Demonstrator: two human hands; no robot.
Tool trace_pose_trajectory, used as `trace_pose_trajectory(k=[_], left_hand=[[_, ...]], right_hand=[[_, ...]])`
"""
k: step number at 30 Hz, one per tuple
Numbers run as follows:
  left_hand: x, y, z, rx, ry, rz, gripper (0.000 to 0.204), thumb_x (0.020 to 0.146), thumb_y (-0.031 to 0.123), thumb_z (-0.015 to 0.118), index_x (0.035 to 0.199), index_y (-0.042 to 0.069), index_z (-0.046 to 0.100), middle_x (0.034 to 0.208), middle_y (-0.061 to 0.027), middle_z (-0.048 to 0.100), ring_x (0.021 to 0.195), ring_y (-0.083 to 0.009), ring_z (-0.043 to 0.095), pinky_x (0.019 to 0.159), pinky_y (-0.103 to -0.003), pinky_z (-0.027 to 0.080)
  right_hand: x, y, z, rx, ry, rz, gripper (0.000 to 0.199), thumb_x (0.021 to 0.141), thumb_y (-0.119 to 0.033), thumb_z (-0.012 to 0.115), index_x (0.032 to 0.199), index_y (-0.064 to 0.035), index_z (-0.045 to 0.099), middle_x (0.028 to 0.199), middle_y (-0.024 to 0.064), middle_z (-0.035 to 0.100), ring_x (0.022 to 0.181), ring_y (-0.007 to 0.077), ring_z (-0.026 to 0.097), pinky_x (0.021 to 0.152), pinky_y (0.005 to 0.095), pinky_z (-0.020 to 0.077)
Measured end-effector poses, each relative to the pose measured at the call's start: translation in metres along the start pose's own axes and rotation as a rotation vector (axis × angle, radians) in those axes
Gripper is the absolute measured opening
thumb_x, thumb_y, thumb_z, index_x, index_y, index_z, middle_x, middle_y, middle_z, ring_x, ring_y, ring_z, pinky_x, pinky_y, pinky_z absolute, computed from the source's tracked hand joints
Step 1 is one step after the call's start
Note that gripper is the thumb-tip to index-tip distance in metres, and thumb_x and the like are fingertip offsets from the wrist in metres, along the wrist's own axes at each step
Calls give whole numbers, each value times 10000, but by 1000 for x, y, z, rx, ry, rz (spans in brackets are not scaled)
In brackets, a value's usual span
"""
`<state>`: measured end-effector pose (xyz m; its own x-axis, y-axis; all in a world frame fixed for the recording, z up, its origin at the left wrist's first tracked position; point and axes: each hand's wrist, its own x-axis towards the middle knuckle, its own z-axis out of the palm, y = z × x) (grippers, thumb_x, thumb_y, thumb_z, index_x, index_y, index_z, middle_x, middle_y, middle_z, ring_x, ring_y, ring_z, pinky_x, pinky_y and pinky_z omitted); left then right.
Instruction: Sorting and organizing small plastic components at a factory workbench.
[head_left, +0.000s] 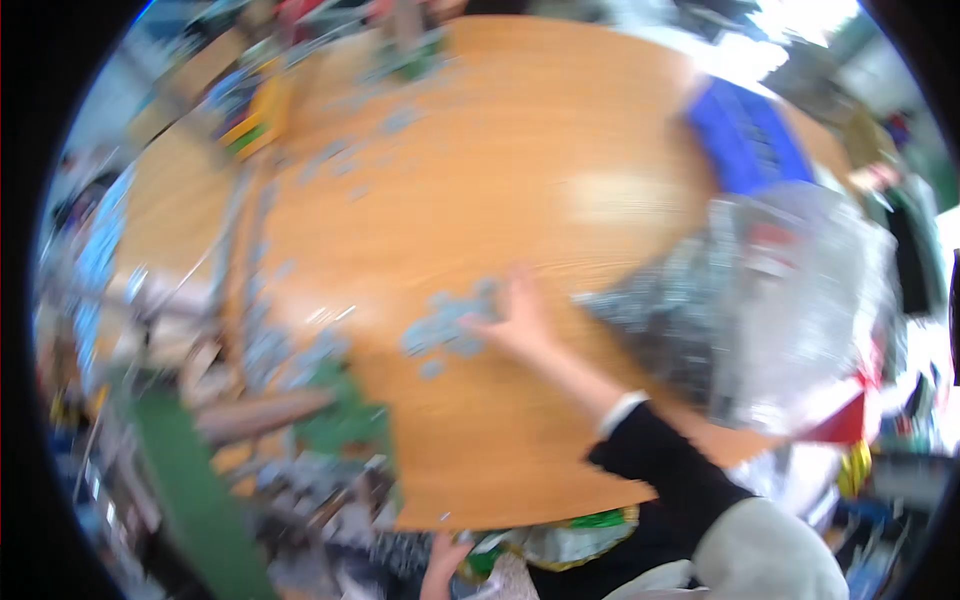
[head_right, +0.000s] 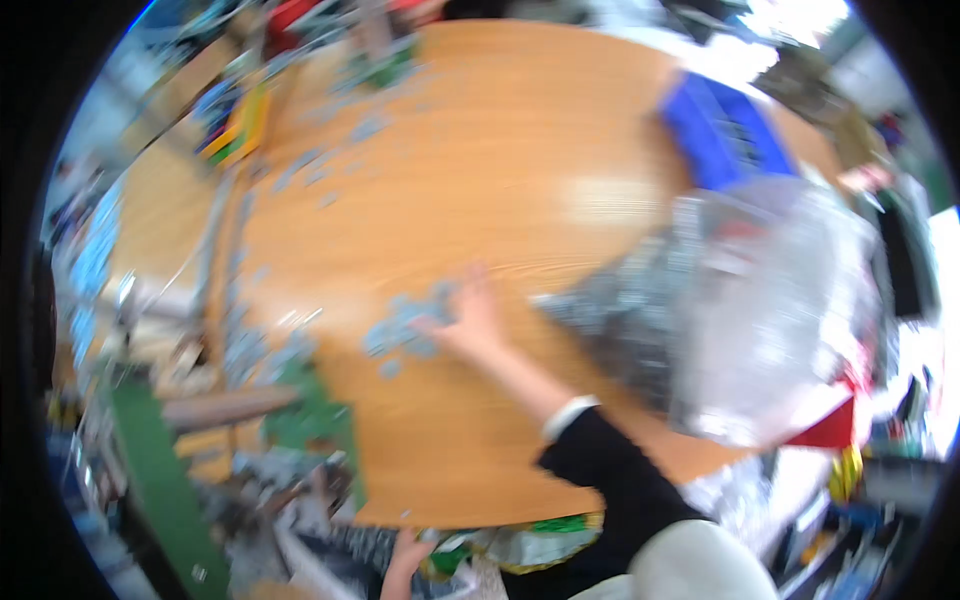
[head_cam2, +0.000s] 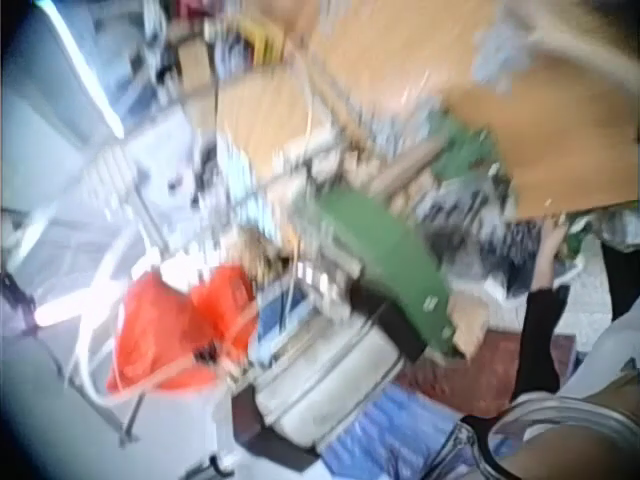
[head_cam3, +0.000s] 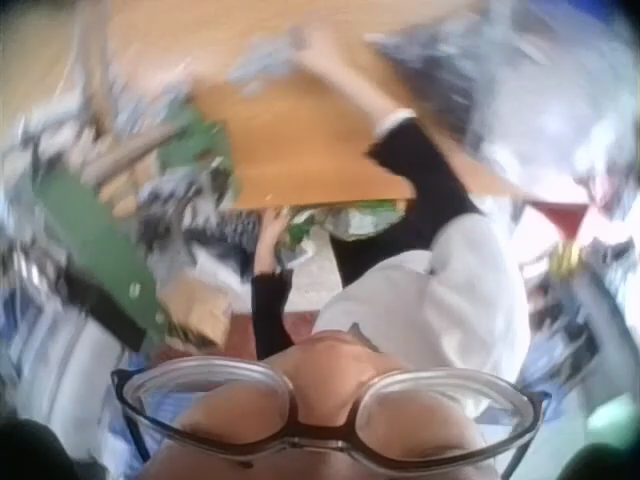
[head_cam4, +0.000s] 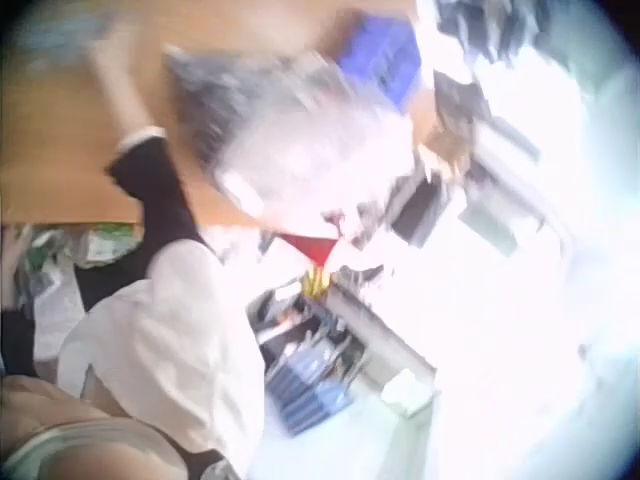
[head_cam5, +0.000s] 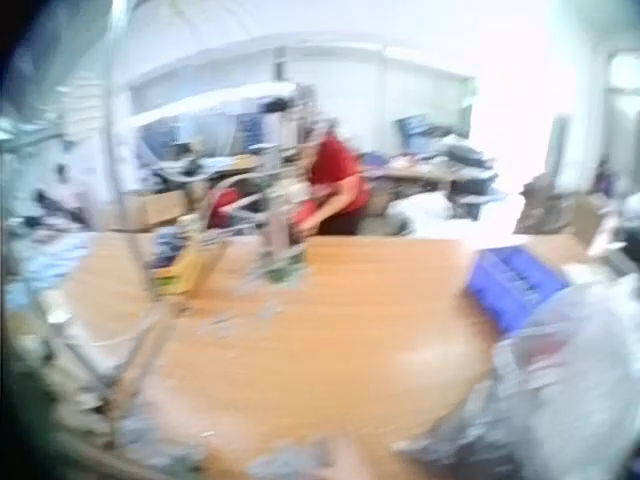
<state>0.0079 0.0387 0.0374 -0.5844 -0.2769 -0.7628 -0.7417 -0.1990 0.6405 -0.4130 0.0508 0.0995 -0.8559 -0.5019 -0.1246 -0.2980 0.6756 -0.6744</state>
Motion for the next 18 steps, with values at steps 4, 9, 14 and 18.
trace_pose_trajectory(k=[4, 9, 14, 18], left_hand=[[-21, 74, 0, 31, -54, -265, 665, 683, 101, 641, 1270, 64, 332, 1177, -130, 462, 1039, -199, 457, 862, -333, 380], [3, 32, -16, 164, -76, -94, 628, 710, 107, 651, 1246, -1, 343, 1180, -154, 448, 1036, -236, 450, 846, -307, 377], [-16, 83, -8, 50, -91, -255, 551, 720, 61, 631, 1205, -21, 382, 1160, -144, 460, 1026, -225, 456, 835, -295, 379], [-26, 69, -33, -26, -114, -154, 562, 719, 68, 648, 1205, -18, 378, 1157, -131, 460, 1019, -218, 460, 839, -299, 376]], right_hand=[[14, -13, 49, -18, 52, -250, 1090, 557, -615, 637, 1333, -21, 153, 1383, 232, 85, 1287, 377, 26, 1046, 458, 20], [24, -38, 46, 0, -7, -410, 992, 518, -558, 673, 1275, -35, 301, 1350, 231, 200, 1284, 368, 73, 1046, 467, 38], [11, -23, 61, 73, -77, -620, 750, 553, -481, 681, 1157, -85, 480, 1315, 222, 283, 1263, 370, 165, 1048, 447, 100], [-2, -35, 86, 110, 53, -822, 508, 644, -337, 644, 1071, -92, 520, 1228, 169, 392, 1212, 345, 277, 1019, 430, 196]])
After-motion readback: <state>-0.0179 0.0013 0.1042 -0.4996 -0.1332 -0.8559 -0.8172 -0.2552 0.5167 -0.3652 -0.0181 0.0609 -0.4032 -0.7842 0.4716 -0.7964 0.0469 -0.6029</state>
